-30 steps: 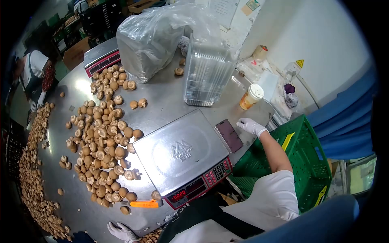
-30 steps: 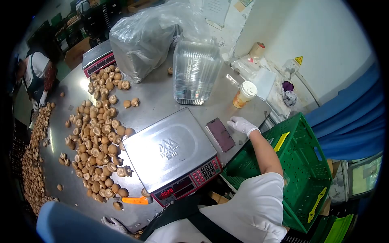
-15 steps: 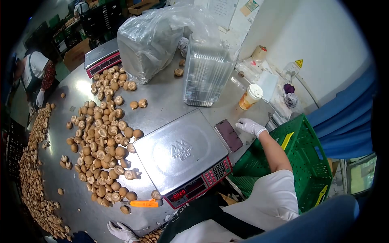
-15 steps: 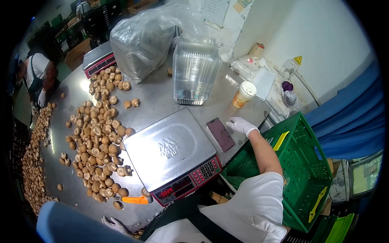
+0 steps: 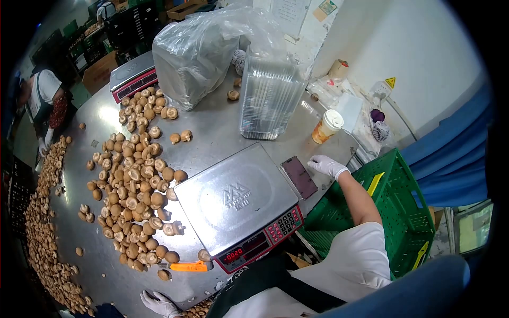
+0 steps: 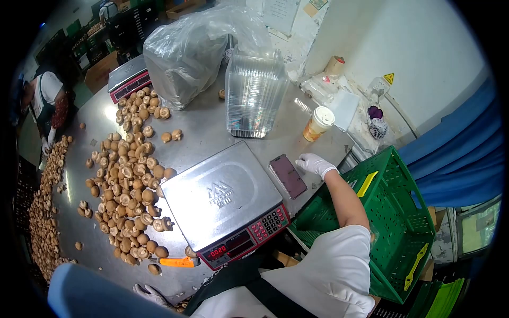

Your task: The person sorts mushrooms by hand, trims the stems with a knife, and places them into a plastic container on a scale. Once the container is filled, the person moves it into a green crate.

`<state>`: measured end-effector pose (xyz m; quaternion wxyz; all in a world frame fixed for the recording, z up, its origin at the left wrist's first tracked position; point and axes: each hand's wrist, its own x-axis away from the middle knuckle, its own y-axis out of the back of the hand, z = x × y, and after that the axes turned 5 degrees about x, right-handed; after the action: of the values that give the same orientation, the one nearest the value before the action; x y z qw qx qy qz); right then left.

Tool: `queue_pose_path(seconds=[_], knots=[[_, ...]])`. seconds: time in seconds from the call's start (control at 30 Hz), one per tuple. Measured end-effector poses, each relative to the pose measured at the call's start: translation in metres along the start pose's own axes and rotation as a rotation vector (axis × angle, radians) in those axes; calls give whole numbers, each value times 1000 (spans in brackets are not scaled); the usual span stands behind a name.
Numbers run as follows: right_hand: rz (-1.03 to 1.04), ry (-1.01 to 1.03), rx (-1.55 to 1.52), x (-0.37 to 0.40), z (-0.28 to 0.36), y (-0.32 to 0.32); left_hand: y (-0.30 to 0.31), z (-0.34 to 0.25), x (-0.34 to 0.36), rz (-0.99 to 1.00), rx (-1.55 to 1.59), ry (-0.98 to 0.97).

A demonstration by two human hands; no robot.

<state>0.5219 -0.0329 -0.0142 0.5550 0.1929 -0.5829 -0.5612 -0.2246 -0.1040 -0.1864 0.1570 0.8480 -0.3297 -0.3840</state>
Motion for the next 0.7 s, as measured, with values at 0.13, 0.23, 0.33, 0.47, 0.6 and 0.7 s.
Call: queue_pose_path(seconds=[0.13, 0.23, 0.33, 0.47, 0.6, 0.7], knots=[[4, 0, 9, -1, -1, 0, 1, 1, -1, -3, -27, -23], [-2, 2, 1, 0, 0, 0, 0, 2, 1, -15, -24, -16], [11, -5, -5, 0, -1, 0, -1, 4, 1, -25, -19, -22], [17, 0, 13, -2, -4, -3, -1, 3, 1, -20, -5, -11], [17, 4, 15, 1, 0, -1, 0, 7, 1, -15, -3, 9], [17, 10, 21, 1, 0, -1, -1, 8, 2, -17, 6, 9]])
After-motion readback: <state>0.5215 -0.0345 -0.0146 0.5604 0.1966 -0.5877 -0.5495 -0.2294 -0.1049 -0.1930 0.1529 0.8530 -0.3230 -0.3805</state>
